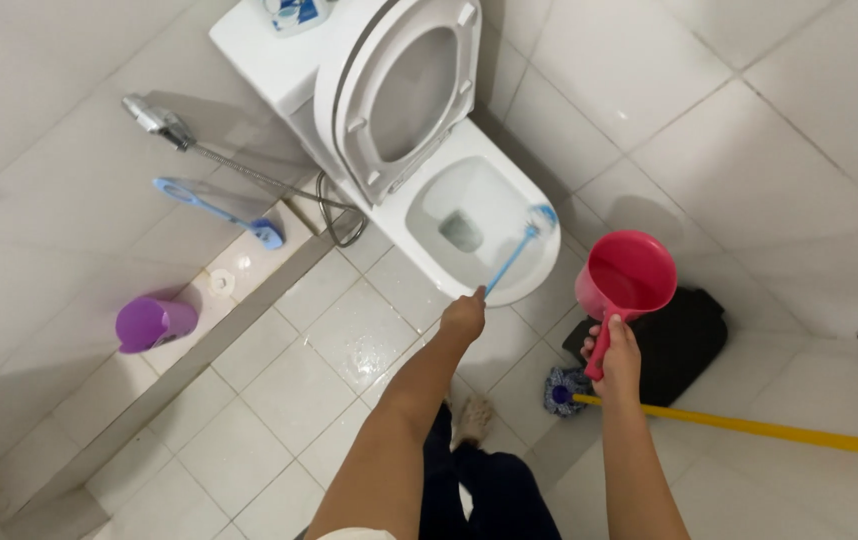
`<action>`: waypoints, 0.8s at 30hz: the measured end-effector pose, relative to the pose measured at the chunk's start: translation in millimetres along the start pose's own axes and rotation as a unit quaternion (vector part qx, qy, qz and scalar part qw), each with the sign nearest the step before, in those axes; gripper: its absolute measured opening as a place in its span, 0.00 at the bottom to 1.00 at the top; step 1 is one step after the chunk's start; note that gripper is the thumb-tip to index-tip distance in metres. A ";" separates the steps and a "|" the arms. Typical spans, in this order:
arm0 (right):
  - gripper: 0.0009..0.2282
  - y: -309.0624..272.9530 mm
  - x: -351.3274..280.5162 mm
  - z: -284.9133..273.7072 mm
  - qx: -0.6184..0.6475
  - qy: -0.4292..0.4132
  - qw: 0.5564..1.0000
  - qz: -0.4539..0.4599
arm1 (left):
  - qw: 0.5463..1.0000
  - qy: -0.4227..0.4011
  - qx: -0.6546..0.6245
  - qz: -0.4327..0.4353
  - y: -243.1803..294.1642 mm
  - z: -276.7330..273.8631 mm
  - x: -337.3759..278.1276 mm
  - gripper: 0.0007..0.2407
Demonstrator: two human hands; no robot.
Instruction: The person cleans a toilet bowl using a blue toilet brush and a pink plastic scoop. They scrub the inside of the bowl, rinse the brush, and then use a white scrubbing brush to clean the toilet seat and rim. The person repeatedly fills the pink scoop with water from a sink to rinse the brushes and flush the toilet.
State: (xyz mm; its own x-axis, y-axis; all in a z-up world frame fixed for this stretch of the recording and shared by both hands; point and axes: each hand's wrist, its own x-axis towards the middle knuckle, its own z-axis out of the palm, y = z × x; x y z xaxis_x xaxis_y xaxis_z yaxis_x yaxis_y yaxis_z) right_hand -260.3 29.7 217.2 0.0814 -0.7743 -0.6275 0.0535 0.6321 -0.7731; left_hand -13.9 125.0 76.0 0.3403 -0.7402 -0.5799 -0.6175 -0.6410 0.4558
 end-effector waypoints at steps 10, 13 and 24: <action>0.12 34.1 -38.3 -21.6 0.033 -0.075 0.996 -0.028 | 0.992 -0.082 0.047 -0.078 -86.1 14.8 -168.1 0.23; 0.14 48.5 -38.2 -22.9 -0.008 -0.083 0.996 -0.027 | 0.981 -0.094 -0.018 -0.168 -98.4 -27.7 -192.8 0.27; 0.14 59.3 -45.2 35.9 -0.019 -0.151 0.988 -0.006 | 0.974 0.115 -0.094 -0.173 -165.0 7.2 -138.7 0.21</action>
State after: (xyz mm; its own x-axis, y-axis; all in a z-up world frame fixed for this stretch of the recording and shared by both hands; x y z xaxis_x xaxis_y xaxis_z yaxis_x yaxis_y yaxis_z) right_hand -225.1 103.2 203.0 0.3755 -0.7336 -0.5664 0.0200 0.6174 -0.7864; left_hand 35.6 334.9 76.3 0.6678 -0.4855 -0.5642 -0.3044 -0.8698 0.3883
